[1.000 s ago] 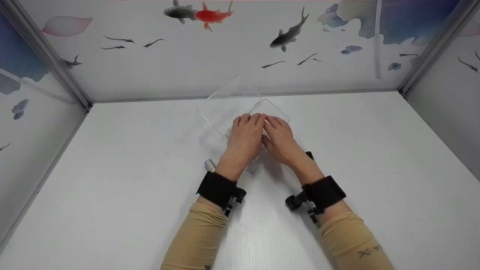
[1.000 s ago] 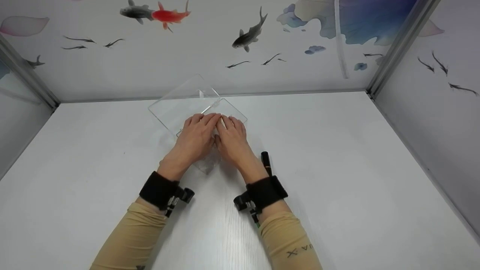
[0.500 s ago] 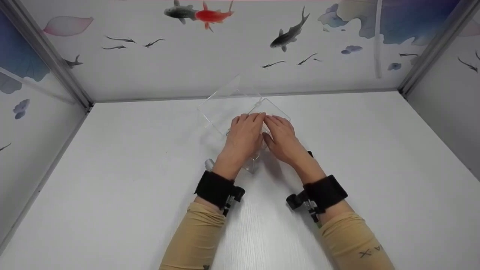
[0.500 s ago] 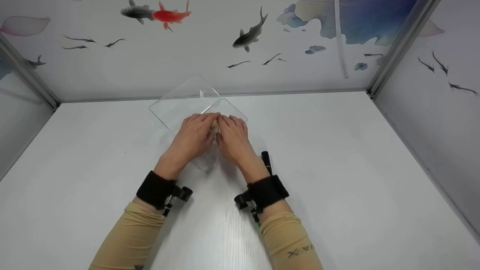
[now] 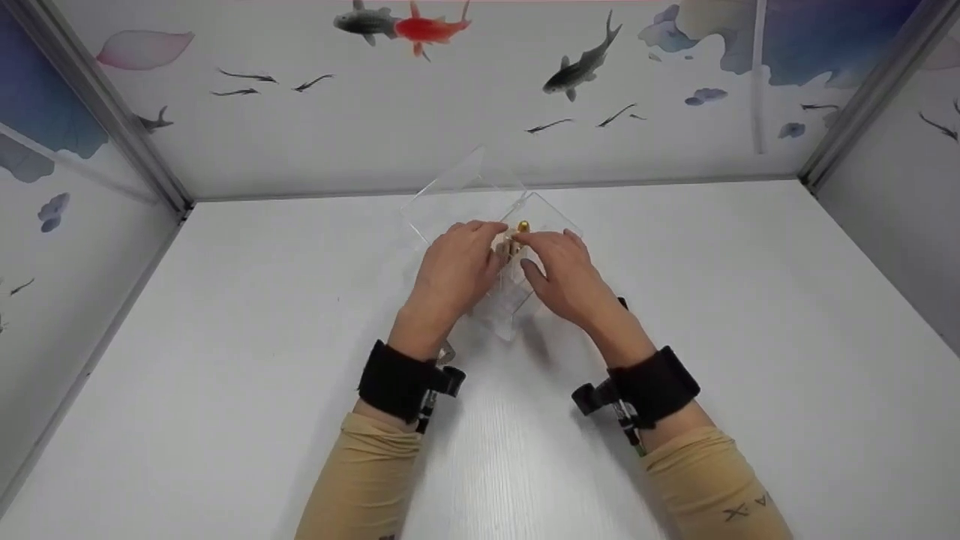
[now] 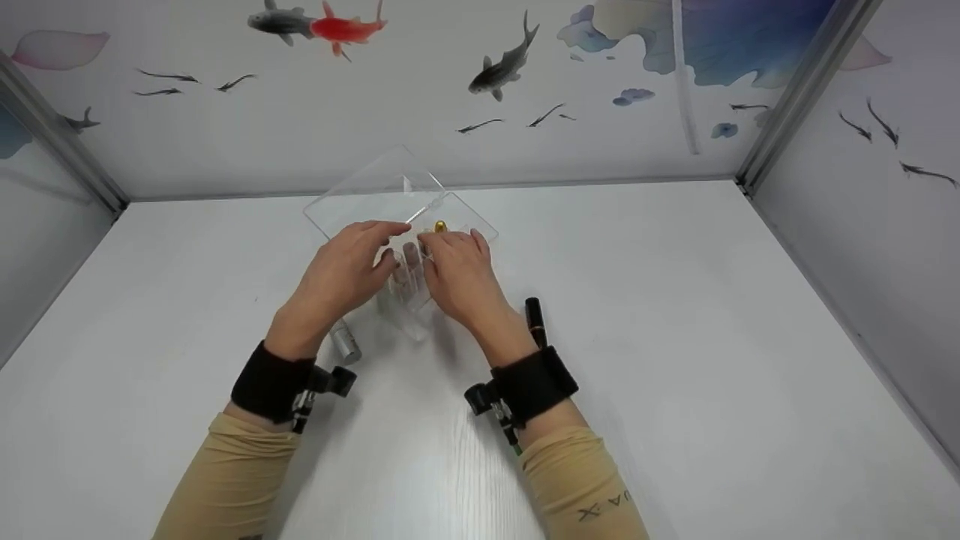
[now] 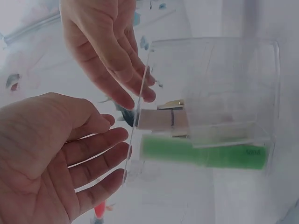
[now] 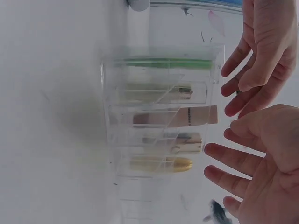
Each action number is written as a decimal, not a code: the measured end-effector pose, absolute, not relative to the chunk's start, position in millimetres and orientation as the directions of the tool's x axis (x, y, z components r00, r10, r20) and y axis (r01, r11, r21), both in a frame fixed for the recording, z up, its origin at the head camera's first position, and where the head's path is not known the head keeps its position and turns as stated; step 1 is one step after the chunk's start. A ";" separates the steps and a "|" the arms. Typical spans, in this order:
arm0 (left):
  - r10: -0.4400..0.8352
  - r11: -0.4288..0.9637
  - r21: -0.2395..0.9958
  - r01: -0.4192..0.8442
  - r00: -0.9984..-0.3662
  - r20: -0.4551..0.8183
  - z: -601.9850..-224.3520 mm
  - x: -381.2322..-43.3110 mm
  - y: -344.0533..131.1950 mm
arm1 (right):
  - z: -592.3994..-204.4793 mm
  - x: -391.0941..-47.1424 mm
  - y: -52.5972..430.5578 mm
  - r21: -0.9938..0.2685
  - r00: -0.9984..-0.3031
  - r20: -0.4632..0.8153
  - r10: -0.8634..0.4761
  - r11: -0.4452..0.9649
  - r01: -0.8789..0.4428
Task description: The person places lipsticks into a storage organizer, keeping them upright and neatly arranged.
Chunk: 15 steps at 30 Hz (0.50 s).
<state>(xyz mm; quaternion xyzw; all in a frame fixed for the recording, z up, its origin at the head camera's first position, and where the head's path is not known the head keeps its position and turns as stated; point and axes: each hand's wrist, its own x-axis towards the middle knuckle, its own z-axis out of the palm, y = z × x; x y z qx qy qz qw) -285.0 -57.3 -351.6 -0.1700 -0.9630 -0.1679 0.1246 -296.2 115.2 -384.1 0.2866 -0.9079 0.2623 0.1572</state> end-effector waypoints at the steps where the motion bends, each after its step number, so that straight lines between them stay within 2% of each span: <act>1: 0.281 0.885 0.292 0.364 -0.915 0.290 -350.0 -282.7 -61.1 | -382.8 -294.3 113.7 -0.379 -0.765 0.457 -0.453 0.680 -0.628; 5: 0.268 0.877 0.331 0.348 -0.927 0.262 -343.4 -274.4 -76.3 | -377.3 -284.6 104.3 -0.357 -0.690 0.518 -0.505 0.606 -0.711; 8: 0.251 0.877 0.353 0.327 -0.937 0.244 -340.1 -268.7 -88.5 | -372.9 -273.3 94.1 -0.371 -0.676 0.514 -0.527 0.574 -0.730; 15: 0.183 0.917 0.339 0.209 -0.977 0.109 -342.3 -257.8 -114.7 | -372.7 -255.6 71.6 -0.401 -0.623 0.381 -0.683 0.484 -0.777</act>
